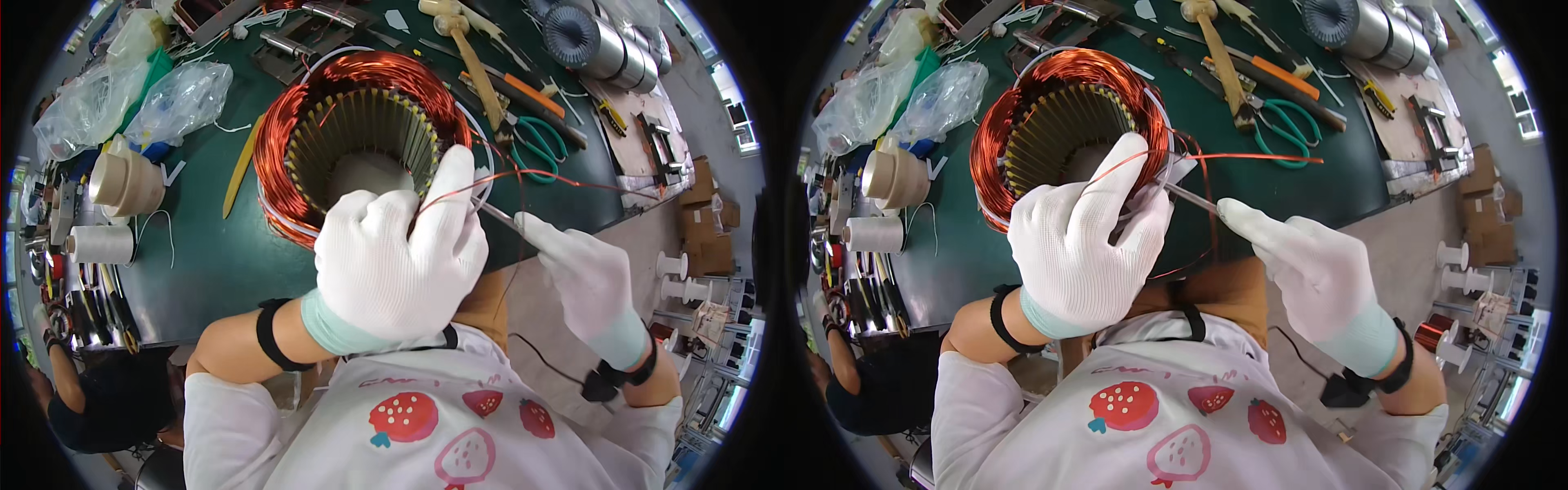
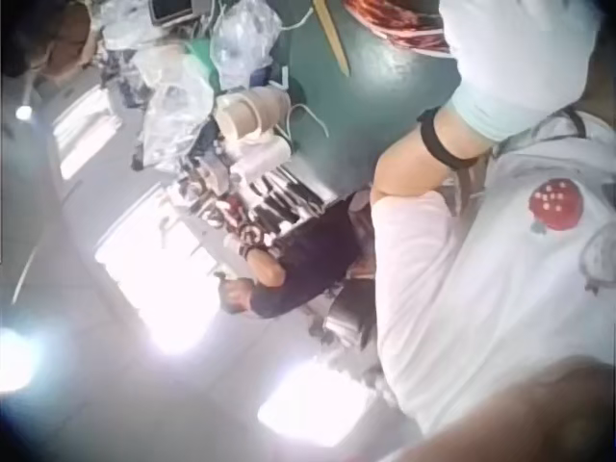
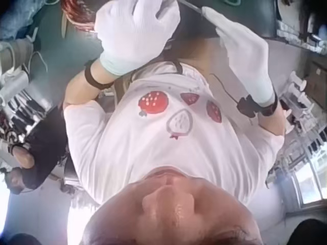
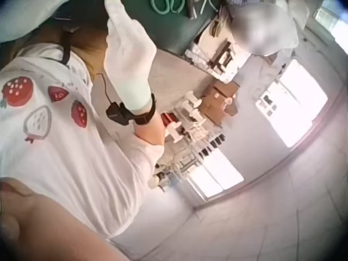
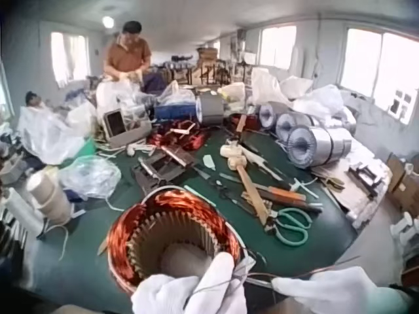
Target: Assembling and adjusting the copper wire windings on a motor stator using hand tools and a mallet.
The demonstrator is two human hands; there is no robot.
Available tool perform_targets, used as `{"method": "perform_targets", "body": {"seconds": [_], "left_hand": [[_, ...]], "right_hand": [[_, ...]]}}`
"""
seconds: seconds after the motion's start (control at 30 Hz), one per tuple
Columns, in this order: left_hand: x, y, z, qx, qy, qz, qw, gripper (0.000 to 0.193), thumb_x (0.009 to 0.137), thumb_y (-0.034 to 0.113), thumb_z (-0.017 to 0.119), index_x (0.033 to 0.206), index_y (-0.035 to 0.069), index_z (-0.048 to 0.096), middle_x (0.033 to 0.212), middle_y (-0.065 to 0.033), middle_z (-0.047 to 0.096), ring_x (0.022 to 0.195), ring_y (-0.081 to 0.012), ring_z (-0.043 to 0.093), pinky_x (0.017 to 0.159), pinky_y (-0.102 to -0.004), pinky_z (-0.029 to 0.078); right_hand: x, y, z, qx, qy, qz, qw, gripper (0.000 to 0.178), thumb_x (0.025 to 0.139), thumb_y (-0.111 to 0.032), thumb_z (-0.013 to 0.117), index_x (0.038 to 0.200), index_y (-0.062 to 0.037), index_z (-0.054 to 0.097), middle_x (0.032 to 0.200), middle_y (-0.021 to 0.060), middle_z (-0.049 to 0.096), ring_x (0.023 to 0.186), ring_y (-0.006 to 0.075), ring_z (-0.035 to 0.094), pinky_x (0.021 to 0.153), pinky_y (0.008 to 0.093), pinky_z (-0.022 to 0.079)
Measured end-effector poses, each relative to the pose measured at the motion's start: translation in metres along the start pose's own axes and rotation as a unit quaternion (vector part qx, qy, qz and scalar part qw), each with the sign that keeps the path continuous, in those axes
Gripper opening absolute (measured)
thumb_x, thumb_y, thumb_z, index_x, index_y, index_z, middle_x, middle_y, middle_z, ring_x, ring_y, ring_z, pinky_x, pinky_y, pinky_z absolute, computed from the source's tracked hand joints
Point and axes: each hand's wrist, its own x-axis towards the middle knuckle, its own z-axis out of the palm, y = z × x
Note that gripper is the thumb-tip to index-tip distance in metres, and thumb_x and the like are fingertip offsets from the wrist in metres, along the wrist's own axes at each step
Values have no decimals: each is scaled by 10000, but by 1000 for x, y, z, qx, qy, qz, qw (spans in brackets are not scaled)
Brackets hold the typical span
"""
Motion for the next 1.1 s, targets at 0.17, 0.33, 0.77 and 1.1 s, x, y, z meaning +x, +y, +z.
{"method": "perform_targets", "body": {"seconds": [0.17,0.33,0.77,1.1], "left_hand": [[5,-7,11,54,92,38,994,157,716,103,723,856,44,684,1204,-35,696,728,-178,475,601,-337,388],[22,-3,-34,-149,-169,-53,973,265,749,96,757,1013,78,739,1057,-61,708,748,-190,594,681,-334,479],[84,-141,4,-308,-232,20,922,246,864,37,704,1109,50,720,1029,-132,703,1004,-313,673,925,-381,527],[76,-113,-25,-158,-86,-86,980,255,887,118,733,1116,7,721,1041,-156,726,963,-321,679,874,-349,534]], "right_hand": [[23,-8,13,83,-2,25,996,472,929,76,550,1346,-89,698,874,132,713,656,171,596,669,258,527],[20,3,24,87,13,-15,996,508,894,70,544,1369,-55,672,821,122,665,658,187,612,685,272,529],[19,21,47,70,38,-98,992,434,902,82,531,1313,38,661,784,59,633,656,155,622,640,274,525],[30,47,58,115,73,-93,986,410,955,6,572,1343,-56,690,766,80,624,655,182,611,672,274,529]]}}
